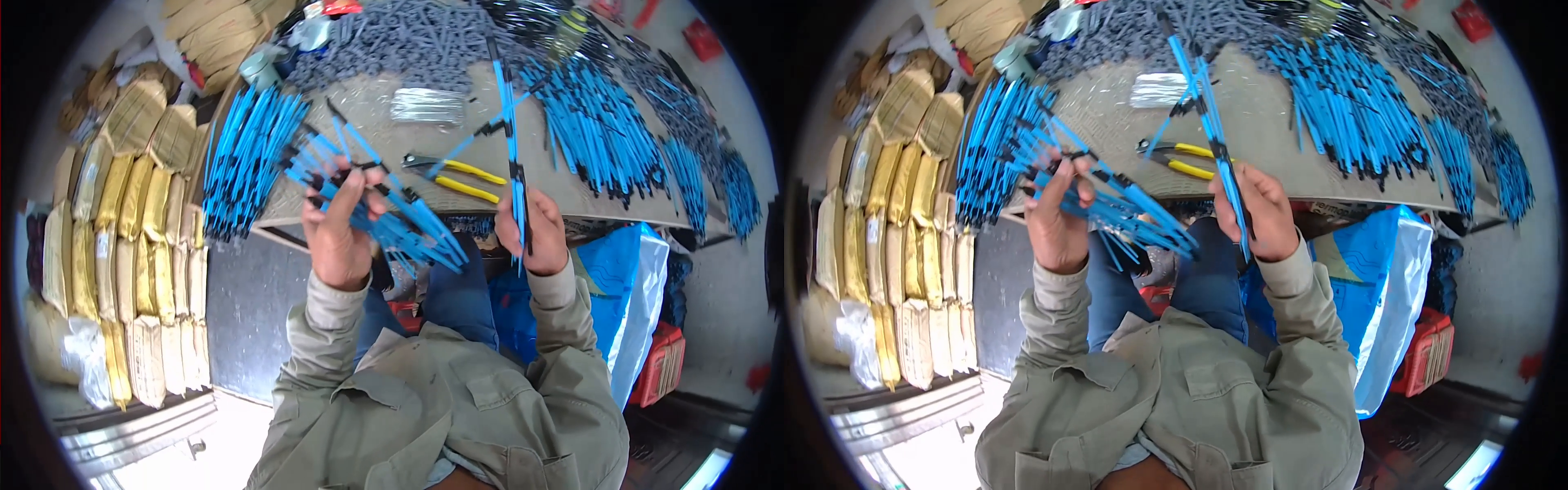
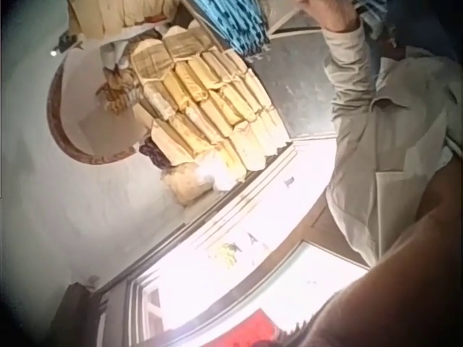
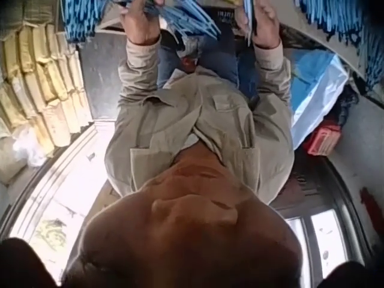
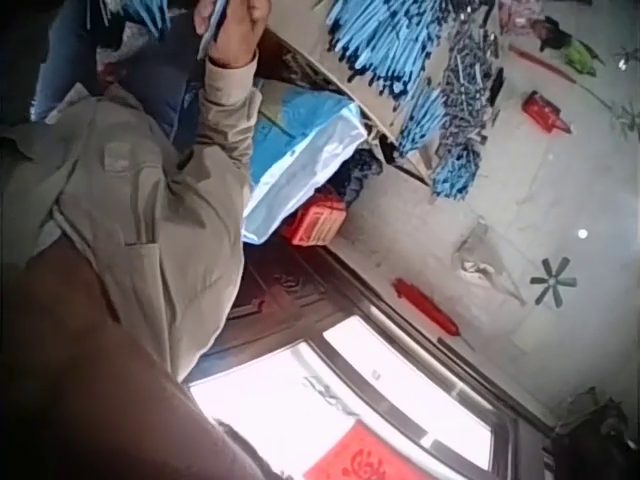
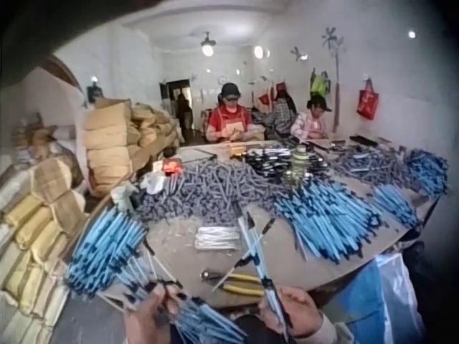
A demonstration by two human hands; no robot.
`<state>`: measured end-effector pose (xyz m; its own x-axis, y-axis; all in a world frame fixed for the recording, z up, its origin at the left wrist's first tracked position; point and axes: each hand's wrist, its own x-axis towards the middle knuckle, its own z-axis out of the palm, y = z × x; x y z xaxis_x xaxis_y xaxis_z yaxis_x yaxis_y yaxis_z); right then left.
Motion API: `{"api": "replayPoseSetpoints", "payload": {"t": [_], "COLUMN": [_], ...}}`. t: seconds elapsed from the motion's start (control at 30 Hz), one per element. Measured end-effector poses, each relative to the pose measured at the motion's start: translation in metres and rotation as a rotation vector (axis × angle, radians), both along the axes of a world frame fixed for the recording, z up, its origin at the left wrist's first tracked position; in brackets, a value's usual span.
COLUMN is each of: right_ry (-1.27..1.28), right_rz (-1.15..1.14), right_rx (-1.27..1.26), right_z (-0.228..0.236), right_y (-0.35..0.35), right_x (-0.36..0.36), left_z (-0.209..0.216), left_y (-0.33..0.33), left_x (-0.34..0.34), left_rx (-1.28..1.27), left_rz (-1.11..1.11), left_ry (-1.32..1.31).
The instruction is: The person assembles bundles of wires into a cylindrical mechanical housing using pliers.
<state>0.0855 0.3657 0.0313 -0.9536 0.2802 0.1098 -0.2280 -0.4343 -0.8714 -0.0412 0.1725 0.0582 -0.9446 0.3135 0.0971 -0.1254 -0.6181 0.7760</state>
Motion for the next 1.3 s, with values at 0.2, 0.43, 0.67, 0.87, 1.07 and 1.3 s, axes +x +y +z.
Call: {"api": "replayPoseSetpoints", "payload": {"t": [0.2, 0.43, 0.67, 0.87, 1.07, 1.3], "right_ry": [-0.061, -0.187, -0.087, -0.054, -0.041, 0.053], "right_rz": [0.366, 0.524, 0.55, 0.202, 0.254, 0.064], "right_rx": [0.064, 0.008, -0.288, 0.436, 0.519, 0.867], "right_z": [0.0, -0.007, -0.007, -0.008, -0.015, -0.033], "right_y": [-0.033, -0.046, -0.055, -0.06, -0.055, -0.055], "right_x": [-0.007, -0.024, -0.023, -0.017, -0.015, -0.019], "left_z": [-0.001, 0.014, -0.004, -0.003, 0.008, 0.005], "left_y": [0.0, -0.002, -0.003, -0.003, -0.008, -0.008], "left_x": [0.006, 0.022, 0.021, 0.017, 0.024, 0.026], "left_rx": [-0.05, 0.13, 0.056, 0.013, 0.007, -0.044], "left_rz": [-0.044, -0.116, -0.078, -0.127, -0.301, -0.302], "left_ry": [0.083, -0.11, -0.007, 0.023, -0.051, 0.012]}}
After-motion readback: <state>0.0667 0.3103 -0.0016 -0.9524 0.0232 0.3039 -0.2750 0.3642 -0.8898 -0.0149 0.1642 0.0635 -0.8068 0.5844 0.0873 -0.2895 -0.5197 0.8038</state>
